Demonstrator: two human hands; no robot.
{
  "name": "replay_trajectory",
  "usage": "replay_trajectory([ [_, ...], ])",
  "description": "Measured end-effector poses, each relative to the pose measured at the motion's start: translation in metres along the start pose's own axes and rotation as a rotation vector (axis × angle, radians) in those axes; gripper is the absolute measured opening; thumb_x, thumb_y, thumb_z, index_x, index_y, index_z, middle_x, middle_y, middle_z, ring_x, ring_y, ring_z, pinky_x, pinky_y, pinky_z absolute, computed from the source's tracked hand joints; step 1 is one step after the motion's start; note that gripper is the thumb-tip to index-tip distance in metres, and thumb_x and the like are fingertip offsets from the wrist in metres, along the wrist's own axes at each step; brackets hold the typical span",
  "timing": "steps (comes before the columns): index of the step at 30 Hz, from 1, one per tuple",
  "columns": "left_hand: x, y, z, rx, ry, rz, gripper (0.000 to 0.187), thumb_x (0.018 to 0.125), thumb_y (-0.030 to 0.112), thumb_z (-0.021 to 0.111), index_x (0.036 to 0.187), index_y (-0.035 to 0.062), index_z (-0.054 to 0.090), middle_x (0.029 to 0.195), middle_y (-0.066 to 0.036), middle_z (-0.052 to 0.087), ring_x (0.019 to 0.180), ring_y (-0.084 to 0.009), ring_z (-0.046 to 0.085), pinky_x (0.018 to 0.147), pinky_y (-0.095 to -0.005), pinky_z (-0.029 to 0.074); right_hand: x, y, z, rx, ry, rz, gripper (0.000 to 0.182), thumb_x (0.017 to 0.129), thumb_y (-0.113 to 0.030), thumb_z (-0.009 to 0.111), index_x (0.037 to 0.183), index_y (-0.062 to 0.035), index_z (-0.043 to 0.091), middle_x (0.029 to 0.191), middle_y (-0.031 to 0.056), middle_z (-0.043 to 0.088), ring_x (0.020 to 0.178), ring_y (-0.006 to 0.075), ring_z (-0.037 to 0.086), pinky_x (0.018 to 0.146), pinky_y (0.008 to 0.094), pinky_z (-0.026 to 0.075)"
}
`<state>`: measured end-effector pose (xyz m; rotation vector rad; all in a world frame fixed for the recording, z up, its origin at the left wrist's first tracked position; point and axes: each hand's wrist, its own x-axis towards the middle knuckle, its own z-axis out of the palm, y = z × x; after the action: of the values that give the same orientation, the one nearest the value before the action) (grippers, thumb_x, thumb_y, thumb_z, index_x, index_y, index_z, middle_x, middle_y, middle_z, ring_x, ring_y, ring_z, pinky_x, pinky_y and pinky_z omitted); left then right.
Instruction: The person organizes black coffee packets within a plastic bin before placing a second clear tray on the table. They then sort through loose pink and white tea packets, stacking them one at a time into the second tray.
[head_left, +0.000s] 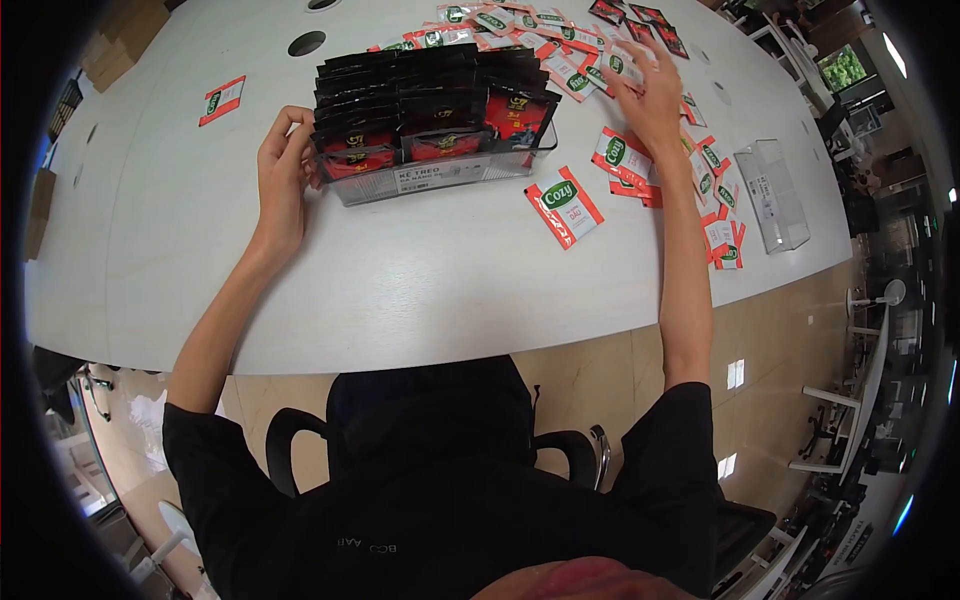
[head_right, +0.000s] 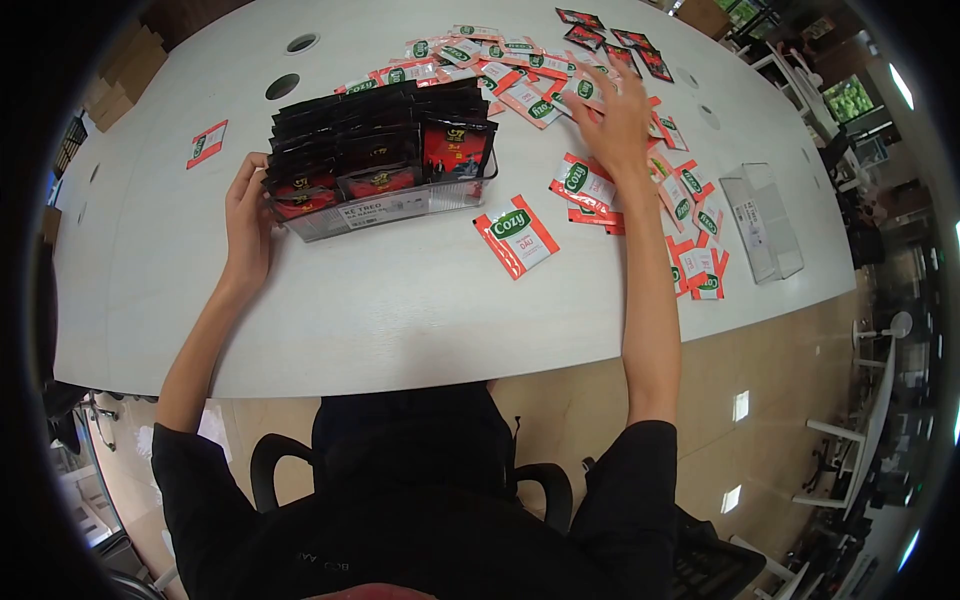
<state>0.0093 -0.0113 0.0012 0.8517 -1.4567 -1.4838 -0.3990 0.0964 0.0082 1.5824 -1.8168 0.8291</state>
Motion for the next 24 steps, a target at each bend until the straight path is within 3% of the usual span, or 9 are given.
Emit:
replay_trajectory([
  [2,0.0,0.0,0.001,-0.001,-0.003,-0.005,0.016,0.097,0.026,0.049,0.09,0.013,0.05,0.061,0.009,0.037,0.053,-0.0003,0.032,0.049,-0.0187,0.029,-0.008,-0.01,0.014,0.02,-0.068,-0.061,0.036,0.085,-0.03,0.067,0.119,-0.0175,0.065,0.126,0.016,0.057,0.122,0.0325,0.048,0.098,0.051,0.038],
  [4,0.0,0.001,0.001,0.001,0.0,0.0,0.015,0.097,0.026,0.049,0.09,0.0128,0.05,0.06,0.009,0.036,0.053,-0.0003,0.032,0.049,-0.0187,0.029,-0.019,-0.015,0.026,-0.015,-0.381,-0.204,0.04,0.089,-0.028,0.064,0.128,-0.0195,0.059,0.135,0.0176,0.051,0.121,0.0367,0.05,0.102,0.0412,0.039],
  [5,0.0,0.001,0.001,0.0,0.003,0.0,0.015,0.097,0.026,0.049,0.09,0.0128,0.05,0.06,0.009,0.036,0.053,-0.0003,0.032,0.049,-0.0187,0.029,-0.018,-0.017,0.026,-0.014,-0.382,-0.206,0.04,0.089,-0.028,0.064,0.128,-0.0195,0.059,0.135,0.0176,0.051,0.121,0.0367,0.05,0.102,0.0412,0.039],
  [8,0.0,0.001,0.001,-0.001,0.002,0.002,0.015,0.097,0.025,0.049,0.09,0.0126,0.05,0.06,0.009,0.037,0.053,-0.0002,0.032,0.049,-0.0186,0.029,-0.01,-0.024,0.02,0.137,-0.383,-0.142,0.035,0.091,-0.022,0.061,0.126,-0.0183,0.06,0.125,0.0157,0.06,0.114,0.03,0.058,0.093,0.0372,0.046],
  [10,0.0,0.0,0.001,-0.007,0.002,0.004,0.015,0.097,0.025,0.049,0.09,0.0125,0.05,0.06,0.009,0.037,0.053,-0.0002,0.032,0.049,-0.0186,0.029,-0.005,-0.032,0.007,0.246,-0.39,0.06,0.024,0.092,-0.02,0.059,0.115,-0.0168,0.064,0.098,0.0108,0.07,0.088,0.0252,0.068,0.078,0.0353,0.051],
  [13,0.001,-0.001,-0.001,-0.003,-0.01,0.001,0.014,0.097,0.025,0.048,0.09,0.0125,0.05,0.06,0.009,0.036,0.052,-0.0002,0.033,0.049,-0.0187,0.029,0.0,-0.032,-0.004,0.246,-0.372,0.107,0.024,0.092,-0.014,0.057,0.115,-0.0147,0.063,0.087,0.0069,0.071,0.078,0.0233,0.069,0.07,0.0354,0.052],
  [17,0.0,0.001,0.002,-0.005,-0.002,0.001,0.015,0.097,0.025,0.048,0.09,0.0126,0.051,0.06,0.009,0.035,0.052,-0.0001,0.032,0.049,-0.0186,0.029,0.006,-0.033,-0.012,0.243,-0.362,0.22,0.033,0.09,-0.017,0.062,0.123,-0.0138,0.059,0.104,0.0102,0.069,0.095,0.0248,0.067,0.079,0.0342,0.052],
  [19,0.0,0.001,0.001,0.001,0.001,-0.002,0.015,0.098,0.025,0.048,0.09,0.0129,0.051,0.06,0.009,0.034,0.053,-0.0002,0.031,0.049,-0.0186,0.029,0.005,-0.036,-0.006,0.162,-0.063,-0.044,0.033,0.09,-0.028,0.063,0.118,-0.0118,0.06,0.104,0.0121,0.068,0.093,0.0246,0.067,0.075,0.0355,0.052],
  [24,0.001,-0.001,0.0,0.01,0.001,-0.007,0.015,0.098,0.026,0.048,0.09,0.0133,0.051,0.06,0.01,0.033,0.053,-0.0002,0.031,0.049,-0.0186,0.029,-0.011,-0.04,0.013,0.238,-0.277,-0.043,0.034,0.088,-0.031,0.065,0.113,-0.0086,0.063,0.106,0.014,0.067,0.091,0.0268,0.066,0.076,0.0354,0.051],
])
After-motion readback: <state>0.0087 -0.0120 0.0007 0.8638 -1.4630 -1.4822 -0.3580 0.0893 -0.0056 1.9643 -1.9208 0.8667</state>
